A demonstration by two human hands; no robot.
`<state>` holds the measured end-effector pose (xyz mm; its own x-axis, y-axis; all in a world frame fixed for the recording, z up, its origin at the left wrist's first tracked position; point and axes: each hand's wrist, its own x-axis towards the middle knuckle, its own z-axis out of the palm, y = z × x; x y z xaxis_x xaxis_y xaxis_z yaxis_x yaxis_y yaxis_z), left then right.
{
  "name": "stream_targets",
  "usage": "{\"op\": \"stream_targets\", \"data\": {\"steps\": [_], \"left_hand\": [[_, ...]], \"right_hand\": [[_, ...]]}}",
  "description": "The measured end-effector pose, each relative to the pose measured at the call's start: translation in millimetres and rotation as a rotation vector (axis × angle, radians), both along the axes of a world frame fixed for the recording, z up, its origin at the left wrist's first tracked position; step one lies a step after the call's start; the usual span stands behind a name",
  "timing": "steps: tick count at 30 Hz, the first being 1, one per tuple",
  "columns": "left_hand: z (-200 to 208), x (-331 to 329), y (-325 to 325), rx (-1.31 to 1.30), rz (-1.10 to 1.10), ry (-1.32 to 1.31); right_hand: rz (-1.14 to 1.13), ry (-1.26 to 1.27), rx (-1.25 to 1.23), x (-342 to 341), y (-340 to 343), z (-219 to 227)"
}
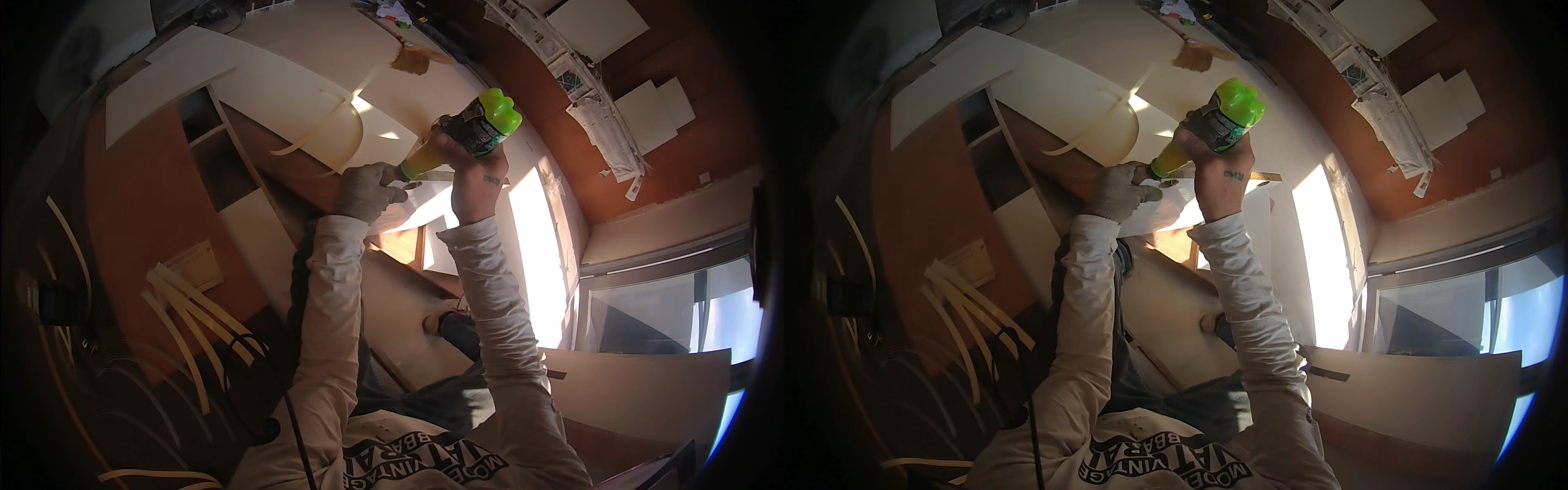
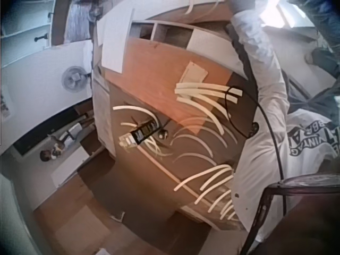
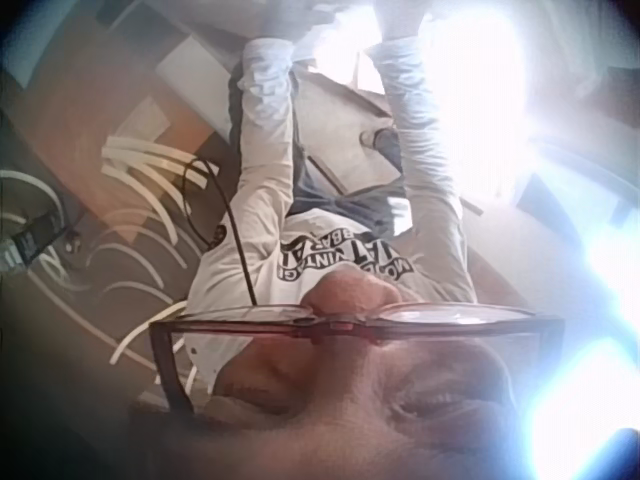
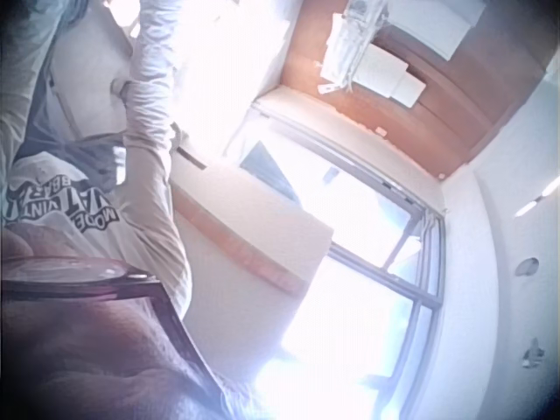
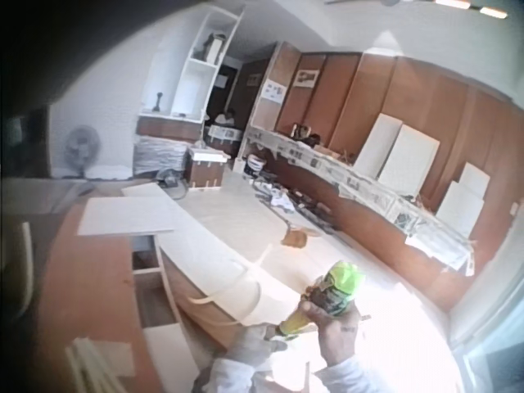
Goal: The person applies glue from a green bottle to the edges of white wooden panels and thin wooden strips. They then press the strips onto the panels to attach them. The person handles multiple panels and strips, working on the floor in a room with other furniture parts.
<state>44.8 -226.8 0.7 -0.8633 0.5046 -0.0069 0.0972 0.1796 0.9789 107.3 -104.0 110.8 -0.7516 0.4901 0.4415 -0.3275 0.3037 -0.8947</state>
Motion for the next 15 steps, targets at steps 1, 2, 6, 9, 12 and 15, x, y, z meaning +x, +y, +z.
{"op": "stream_targets", "data": {"steps": [1, 2, 6, 9, 12, 15], "left_hand": [[2, 0, -2, -0.022, -0.005, -0.004], [4, 0, -5, -0.043, -0.009, -0.007], [8, 0, -12, -0.051, 0.003, -0.086], [13, -1, -7, -0.161, -0.024, 0.062], [-7, -1, 0, 0.025, 0.036, 0.24], [-18, -4, 5, 0.067, 0.017, -0.009]], "right_hand": [[-0.002, -0.049, 0.037, 2, -12, 7], [-0.003, -0.058, 0.061, 1, -13, 4], [-0.101, -0.022, 0.061, 3, 13, -5], [-0.264, -0.033, 0.141, 13, 70, -19], [-0.365, -0.03, 0.152, 13, 84, -22], [-0.162, 0.028, -0.004, 8, 55, -18]]}}
